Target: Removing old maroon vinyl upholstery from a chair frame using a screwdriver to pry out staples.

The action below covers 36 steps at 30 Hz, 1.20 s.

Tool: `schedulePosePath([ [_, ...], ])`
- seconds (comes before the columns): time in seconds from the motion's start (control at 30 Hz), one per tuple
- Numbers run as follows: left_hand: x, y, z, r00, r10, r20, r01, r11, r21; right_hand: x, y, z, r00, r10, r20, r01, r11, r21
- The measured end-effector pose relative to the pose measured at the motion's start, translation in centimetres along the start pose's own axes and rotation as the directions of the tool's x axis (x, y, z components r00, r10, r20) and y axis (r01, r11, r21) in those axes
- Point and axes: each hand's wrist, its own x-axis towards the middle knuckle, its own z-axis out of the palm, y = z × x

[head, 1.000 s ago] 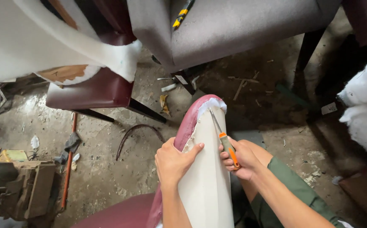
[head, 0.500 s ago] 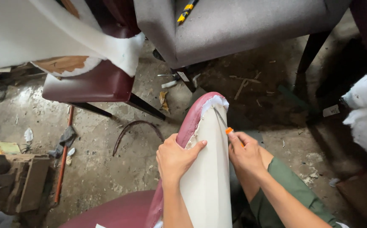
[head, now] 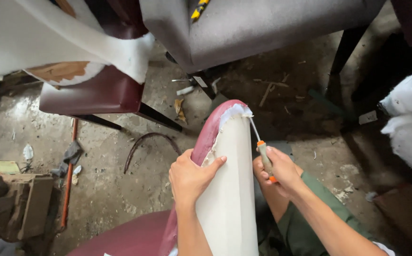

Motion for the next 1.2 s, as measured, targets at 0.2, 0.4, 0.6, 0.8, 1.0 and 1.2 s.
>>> schedulePosePath([
  [0.2, 0.1, 0.2, 0.3, 1.000, -0.020, -0.004, 0.020, 1.000, 0.011, 3.6, -0.8, -7.9, 0.820, -0.441, -0.364, 0.227, 0.836, -0.500],
  [0.4, 0.4, 1.1, 1.0, 0.996, -0.093, -0.004, 0.093, 0.988, 0.127, -4.0, -3.1, -0.6, 0.789, -0.614, -0.027, 0.263, 0.377, -0.888],
  [0.6, 0.6, 0.7, 1.0, 0.995, -0.095, -0.001, 0.094, 0.985, 0.142, -2.2, -2.1, -1.2, 0.671, -0.726, 0.153, 0.350, 0.128, -0.928],
  [0.8, 0.3, 1.2, 0.7, 0.993, -0.120, 0.013, 0.116, 0.979, 0.170, -2.8, -3.6, -1.5, 0.560, -0.763, 0.323, 0.410, -0.083, -0.908],
  [1.0, 0.6, 0.3, 1.8, 0.995, -0.073, -0.061, 0.086, 0.966, 0.245, -1.6, -4.2, -2.6, 0.485, -0.712, 0.508, 0.346, -0.377, -0.859],
  [1.2, 0.3, 0.8, 1.2, 0.998, 0.009, -0.057, -0.002, 0.992, 0.123, 0.4, 0.9, -0.1, 0.536, -0.819, 0.206, 0.556, 0.159, -0.816],
])
